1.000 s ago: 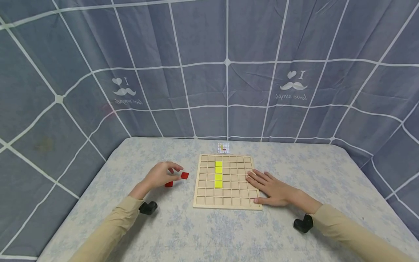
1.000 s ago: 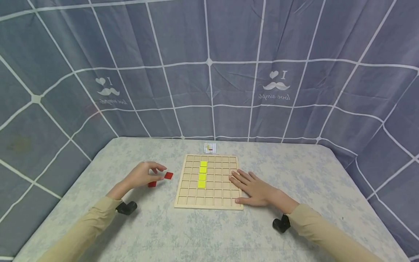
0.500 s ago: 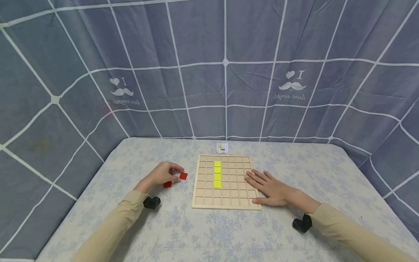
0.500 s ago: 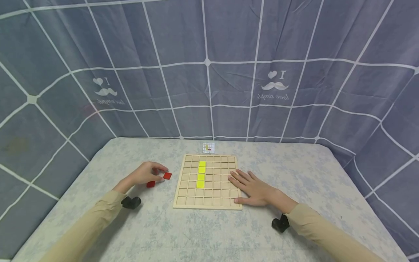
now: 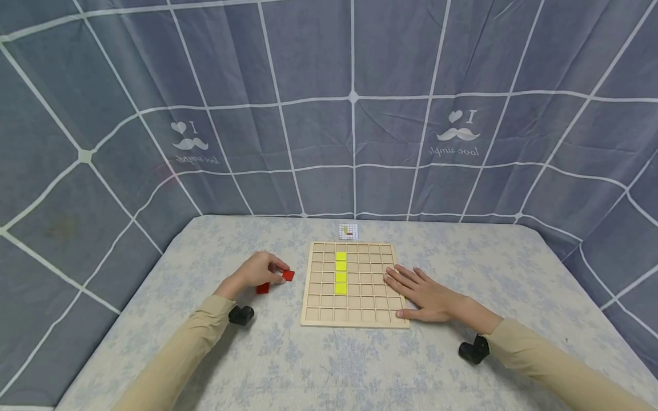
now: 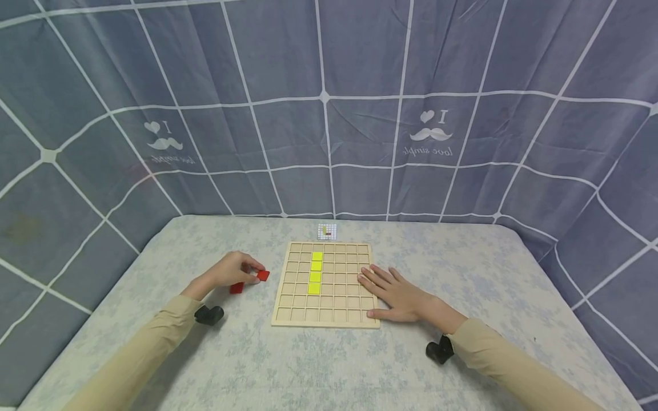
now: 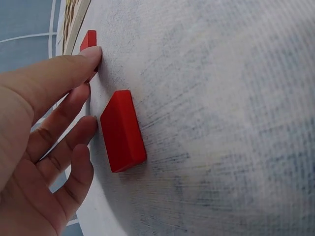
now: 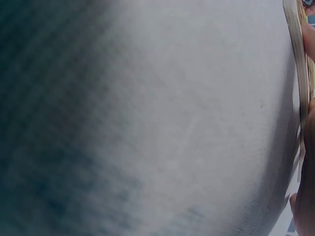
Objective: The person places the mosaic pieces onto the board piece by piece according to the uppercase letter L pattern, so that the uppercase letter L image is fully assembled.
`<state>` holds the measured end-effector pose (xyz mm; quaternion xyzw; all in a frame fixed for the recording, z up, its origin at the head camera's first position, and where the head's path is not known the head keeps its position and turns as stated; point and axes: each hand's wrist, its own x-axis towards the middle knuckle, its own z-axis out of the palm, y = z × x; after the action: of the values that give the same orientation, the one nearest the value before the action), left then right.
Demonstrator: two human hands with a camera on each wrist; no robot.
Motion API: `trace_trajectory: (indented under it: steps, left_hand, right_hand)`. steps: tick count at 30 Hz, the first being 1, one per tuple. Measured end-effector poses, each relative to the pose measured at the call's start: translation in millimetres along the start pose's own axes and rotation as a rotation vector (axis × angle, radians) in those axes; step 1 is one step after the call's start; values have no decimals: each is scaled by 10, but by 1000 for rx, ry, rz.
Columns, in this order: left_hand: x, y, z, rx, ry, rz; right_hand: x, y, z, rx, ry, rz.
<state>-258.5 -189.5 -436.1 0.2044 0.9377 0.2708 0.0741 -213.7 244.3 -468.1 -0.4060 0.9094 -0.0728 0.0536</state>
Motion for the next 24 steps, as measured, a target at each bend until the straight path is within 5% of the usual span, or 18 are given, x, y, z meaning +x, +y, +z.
trace_trajectory:
  steps: [24]
  left_hand:
    - [-2,132,89,112,93,-8]
  right_hand:
    - [3,14,12,-1,-2,7]
